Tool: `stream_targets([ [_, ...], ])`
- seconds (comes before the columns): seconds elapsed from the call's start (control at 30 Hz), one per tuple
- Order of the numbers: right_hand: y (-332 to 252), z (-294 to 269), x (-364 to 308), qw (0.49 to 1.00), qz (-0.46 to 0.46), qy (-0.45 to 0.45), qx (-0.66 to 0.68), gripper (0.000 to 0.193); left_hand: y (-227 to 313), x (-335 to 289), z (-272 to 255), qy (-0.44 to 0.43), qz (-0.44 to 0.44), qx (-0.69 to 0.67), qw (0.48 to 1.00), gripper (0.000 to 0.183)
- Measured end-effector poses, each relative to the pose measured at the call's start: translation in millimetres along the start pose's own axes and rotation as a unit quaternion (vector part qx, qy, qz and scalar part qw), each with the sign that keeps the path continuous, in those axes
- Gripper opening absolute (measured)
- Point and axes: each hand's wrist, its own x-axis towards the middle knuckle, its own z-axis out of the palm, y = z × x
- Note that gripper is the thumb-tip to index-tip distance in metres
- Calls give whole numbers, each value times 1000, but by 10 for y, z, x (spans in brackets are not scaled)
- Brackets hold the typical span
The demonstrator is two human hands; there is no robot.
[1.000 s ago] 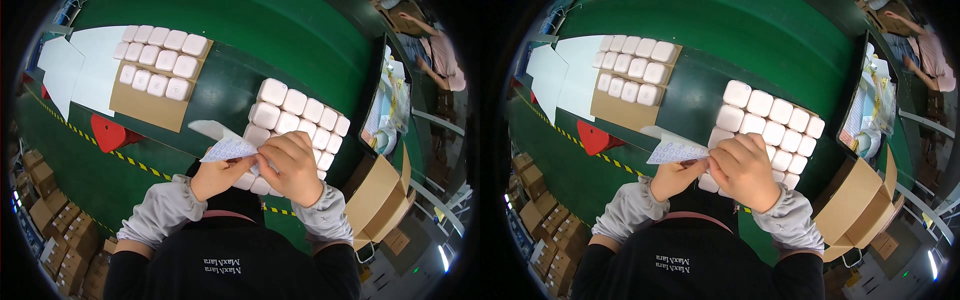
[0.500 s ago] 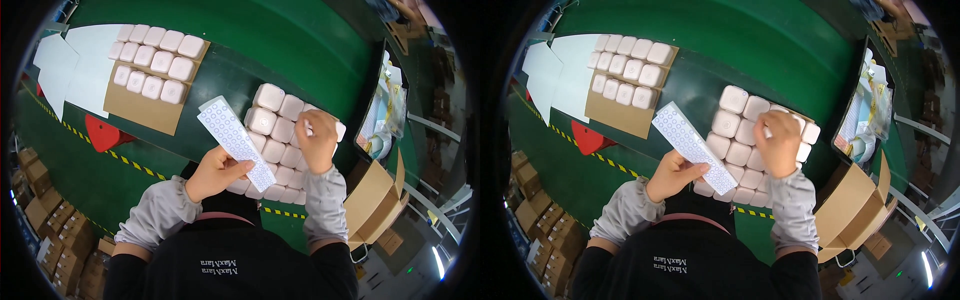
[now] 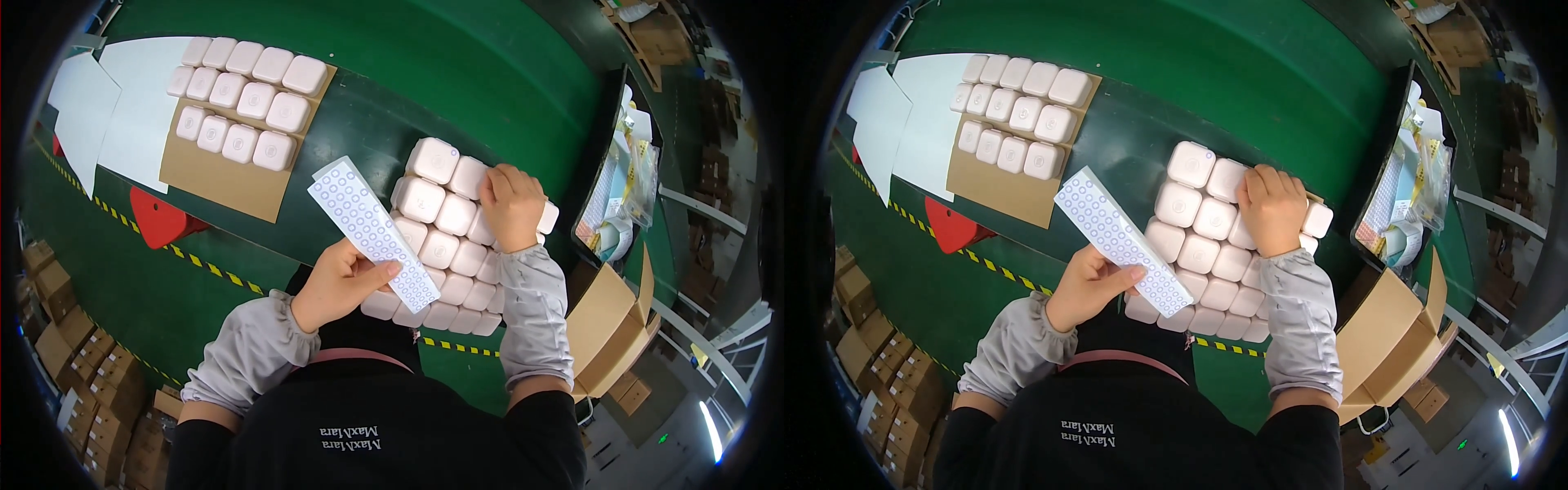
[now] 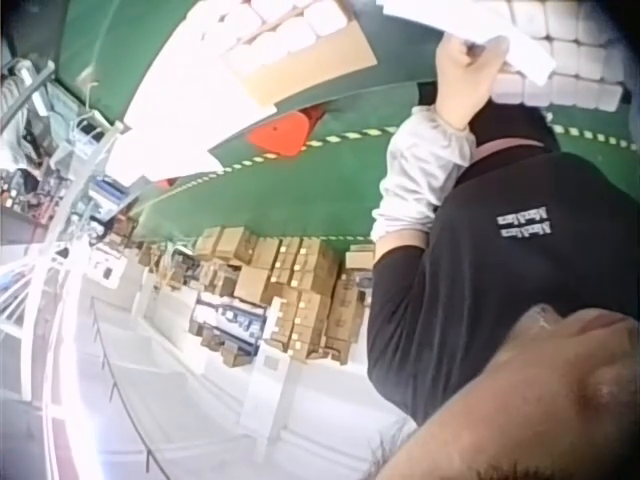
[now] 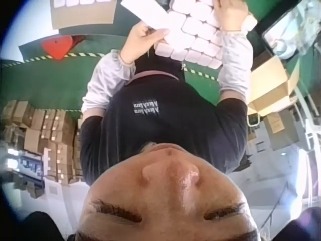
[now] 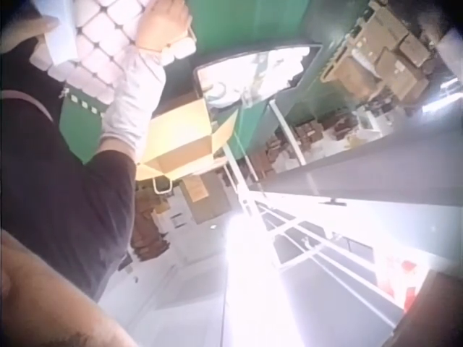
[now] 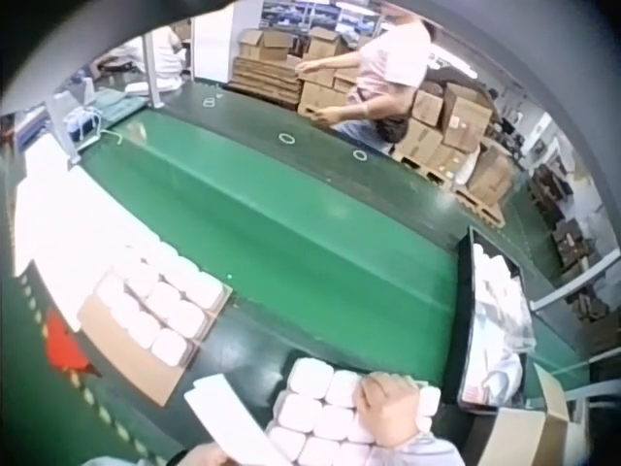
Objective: Peeling labels from a sheet, applying them to small products, and packing the finished products into a cardboard box.
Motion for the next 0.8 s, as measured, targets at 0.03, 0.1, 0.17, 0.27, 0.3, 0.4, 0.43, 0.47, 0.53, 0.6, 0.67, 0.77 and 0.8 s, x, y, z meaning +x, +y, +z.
stream_targets([
  [0.03, 2, -17, 5, 1000, 0, 0, 0, 10, -3, 1, 2, 0, 0, 0, 1000, 24],
  [0.1, -1, -76, 29, 996, 12, -84, -6, 8, -21, 2, 2, -2, 7, 0, 1000, 24],
  [0.17, -45, -146, 74, 988, 1, -146, -45, 8, -36, -3, 10, 1, 11, 1, 1000, 24],
  [0.27, -152, -274, 109, 971, -16, -218, -92, 12, -39, -20, 33, 7, 15, 4, 1000, 23],
  [0.3, -182, -331, 115, 968, -24, -228, -100, 16, -35, -19, 41, 12, 17, 4, 1000, 23],
  [0.4, -283, -562, 65, 993, 29, -117, -15, 18, -73, -30, 57, 37, 20, 12, 999, 21],
  [0.43, -343, -646, 8, 993, 29, -115, -15, 18, -61, -33, 74, 37, 21, 12, 999, 21],
  [0.47, -425, -730, -65, 988, 72, -100, 94, 18, -41, -32, 103, 46, 30, 13, 998, 20],
  [0.53, -639, -894, -159, 968, 118, -82, 204, 18, -34, -31, 165, 54, 35, 17, 998, 19],
  [0.6, -883, -1013, -152, 932, 117, -113, 325, 17, -45, -18, 229, 67, 47, -16, 997, 21],
  [0.67, -1000, -1040, -161, 936, 116, -108, 315, 19, -59, -24, 260, 64, 45, -18, 997, 21],
  [0.77, -1026, -1023, -197, 942, 117, -99, 297, 20, -61, -40, 289, 51, 43, -13, 998, 20],
  [0.8, -1020, -1010, -216, 942, 116, -96, 298, 20, -62, -45, 296, 40, 41, -4, 998, 19],
])
